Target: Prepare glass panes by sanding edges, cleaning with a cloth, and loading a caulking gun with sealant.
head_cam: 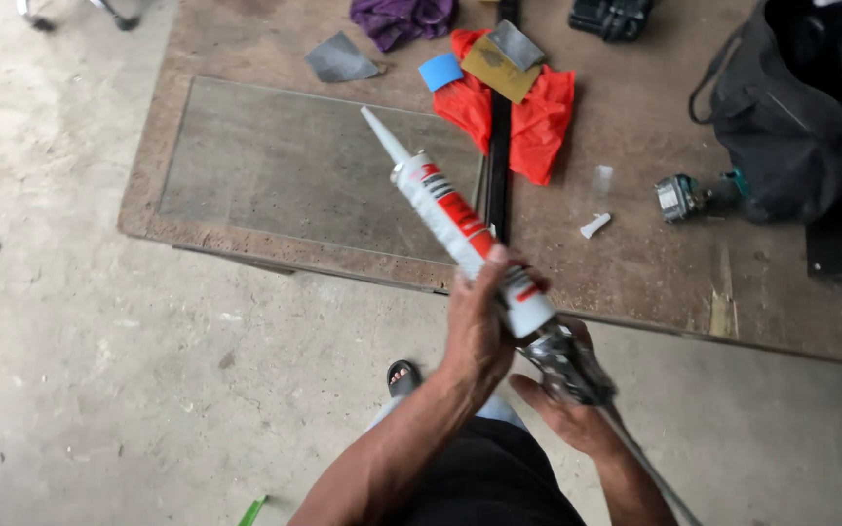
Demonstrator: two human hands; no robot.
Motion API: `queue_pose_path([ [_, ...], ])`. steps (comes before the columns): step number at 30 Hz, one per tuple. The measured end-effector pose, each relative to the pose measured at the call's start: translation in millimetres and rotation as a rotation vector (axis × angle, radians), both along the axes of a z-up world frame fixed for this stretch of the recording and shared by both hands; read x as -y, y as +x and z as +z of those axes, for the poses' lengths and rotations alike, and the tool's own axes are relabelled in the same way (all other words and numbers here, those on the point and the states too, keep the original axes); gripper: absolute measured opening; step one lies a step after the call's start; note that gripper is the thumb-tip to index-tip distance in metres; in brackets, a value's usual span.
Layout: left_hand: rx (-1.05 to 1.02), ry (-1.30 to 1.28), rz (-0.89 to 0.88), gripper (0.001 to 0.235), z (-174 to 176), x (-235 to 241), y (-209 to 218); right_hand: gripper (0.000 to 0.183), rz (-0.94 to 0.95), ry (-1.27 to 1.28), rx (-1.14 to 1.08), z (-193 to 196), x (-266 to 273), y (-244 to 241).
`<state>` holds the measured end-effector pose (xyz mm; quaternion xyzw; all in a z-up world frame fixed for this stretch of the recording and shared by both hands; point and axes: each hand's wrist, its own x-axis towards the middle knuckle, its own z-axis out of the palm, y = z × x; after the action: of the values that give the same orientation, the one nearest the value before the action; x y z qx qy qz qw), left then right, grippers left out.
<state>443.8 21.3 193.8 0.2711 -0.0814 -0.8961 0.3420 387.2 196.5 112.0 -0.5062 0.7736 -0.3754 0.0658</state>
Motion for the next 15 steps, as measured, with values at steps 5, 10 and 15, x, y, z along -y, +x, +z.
queue_pose_path([
  [5, -0.441, 0.015, -0.126, 0.022, 14.3, -11.9, -15.8, 0.059, 0.211, -0.035, 0.559, -1.3, -19.6, -27.5],
  [10, -0.375, 0.017, -0.123, 0.015, 41.9, -20.0, -43.2, 0.027, 0.329, -0.677, 0.998, 32.4, -11.1, -21.2],
  [15, -0.348, -0.080, -0.209, 0.009, 55.5, -34.0, -39.5, 0.024, 0.280, -0.787, 0.992, 35.1, -20.1, -13.7],
])
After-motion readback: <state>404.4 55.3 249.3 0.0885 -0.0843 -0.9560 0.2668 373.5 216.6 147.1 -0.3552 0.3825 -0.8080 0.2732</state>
